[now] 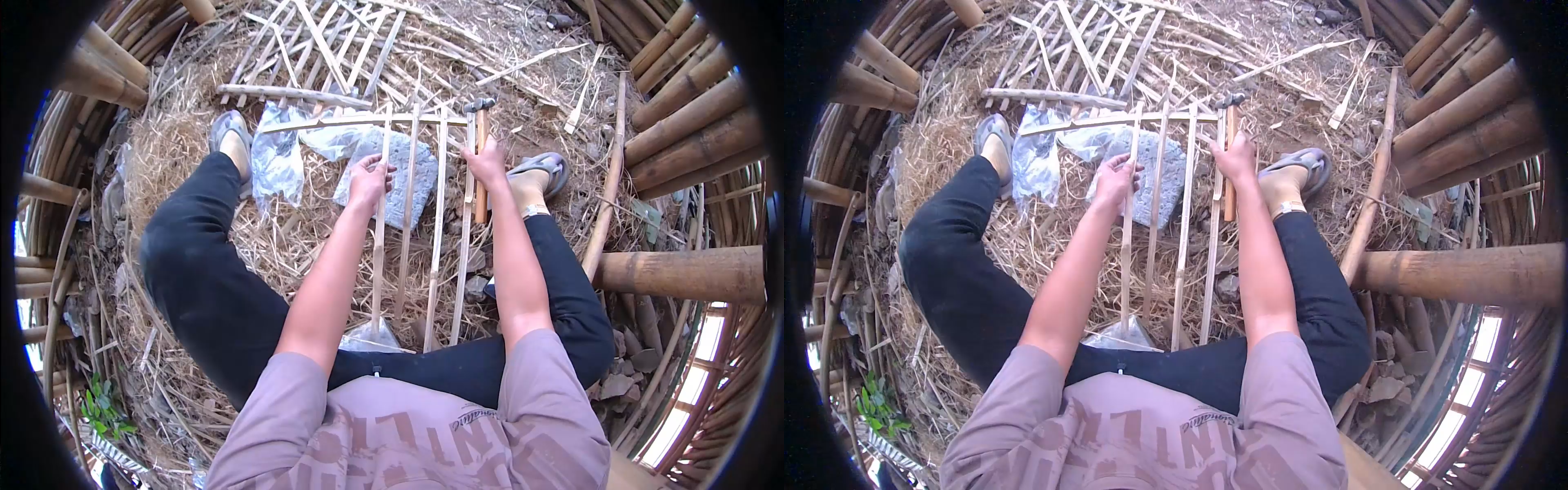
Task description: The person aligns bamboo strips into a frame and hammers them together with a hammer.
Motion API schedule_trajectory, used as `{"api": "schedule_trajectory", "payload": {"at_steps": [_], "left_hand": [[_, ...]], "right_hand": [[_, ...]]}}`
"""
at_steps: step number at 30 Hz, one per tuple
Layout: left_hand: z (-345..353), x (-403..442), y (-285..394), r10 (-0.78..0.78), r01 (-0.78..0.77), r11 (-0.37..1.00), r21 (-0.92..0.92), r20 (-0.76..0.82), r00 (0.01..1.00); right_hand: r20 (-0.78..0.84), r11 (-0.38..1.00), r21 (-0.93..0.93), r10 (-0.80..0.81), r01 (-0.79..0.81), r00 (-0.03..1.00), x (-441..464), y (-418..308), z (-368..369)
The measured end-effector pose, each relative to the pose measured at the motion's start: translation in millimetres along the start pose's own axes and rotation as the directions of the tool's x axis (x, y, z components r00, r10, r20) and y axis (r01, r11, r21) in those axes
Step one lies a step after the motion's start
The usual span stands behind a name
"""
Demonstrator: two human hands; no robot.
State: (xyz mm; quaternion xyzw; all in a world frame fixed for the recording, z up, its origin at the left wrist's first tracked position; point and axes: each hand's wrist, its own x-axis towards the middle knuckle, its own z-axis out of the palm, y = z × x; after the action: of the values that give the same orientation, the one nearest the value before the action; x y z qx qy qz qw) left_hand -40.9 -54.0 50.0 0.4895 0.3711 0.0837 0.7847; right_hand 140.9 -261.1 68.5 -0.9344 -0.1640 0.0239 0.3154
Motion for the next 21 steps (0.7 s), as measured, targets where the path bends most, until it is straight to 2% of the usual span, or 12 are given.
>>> {"api": "schedule_trajectory", "payload": {"at_steps": [1,2,9,10,12,15,17,18,21], "left_hand": [[-0.4,1.9,-4.8,0.005,-0.005,1.000,0.018,-0.009,1.000],[-0.1,3.4,-9.0,-0.003,0.003,1.000,0.014,-0.014,1.000],[6.3,2.8,-29.4,0.007,-0.003,0.999,0.035,-0.099,0.995],[6.7,-2.8,-27.0,0.048,-0.030,0.988,0.148,-0.117,0.992],[6.1,-13.4,-22.5,0.140,-0.080,0.927,0.367,-0.140,0.980],[4.7,-20.6,-18.6,0.187,-0.118,0.874,0.472,-0.103,0.977],[6.8,-21.6,-20.0,0.172,-0.122,0.894,0.431,-0.080,0.982],[8.1,-21.5,-22.0,0.176,-0.129,0.898,0.420,-0.075,0.982],[11.6,-25.4,-14.9,0.184,-0.147,0.897,0.418,-0.049,0.982]], "right_hand": [[0.008,0.999,-0.036,-0.006,0.006,1.000,2.4,5.6,6.4],[0.026,1.000,0.006,-0.017,0.017,1.000,4.1,11.5,10.7],[0.098,0.989,-0.142,0.061,-0.046,0.993,0.4,33.1,25.8],[0.089,0.982,-0.183,0.073,-0.056,0.993,0.6,35.2,28.5],[0.126,0.986,-0.138,0.112,-0.095,0.986,-1.2,36.3,25.8],[0.156,0.986,-0.080,0.159,-0.147,0.975,-0.8,28.6,23.3],[0.167,0.989,-0.011,0.146,-0.146,0.975,1.3,30.6,20.8],[0.175,0.983,0.042,0.170,-0.179,0.970,-6.0,4.6,4.8],[0.087,0.999,-0.032,0.032,-0.029,0.996,30.6,55.4,36.1]]}}
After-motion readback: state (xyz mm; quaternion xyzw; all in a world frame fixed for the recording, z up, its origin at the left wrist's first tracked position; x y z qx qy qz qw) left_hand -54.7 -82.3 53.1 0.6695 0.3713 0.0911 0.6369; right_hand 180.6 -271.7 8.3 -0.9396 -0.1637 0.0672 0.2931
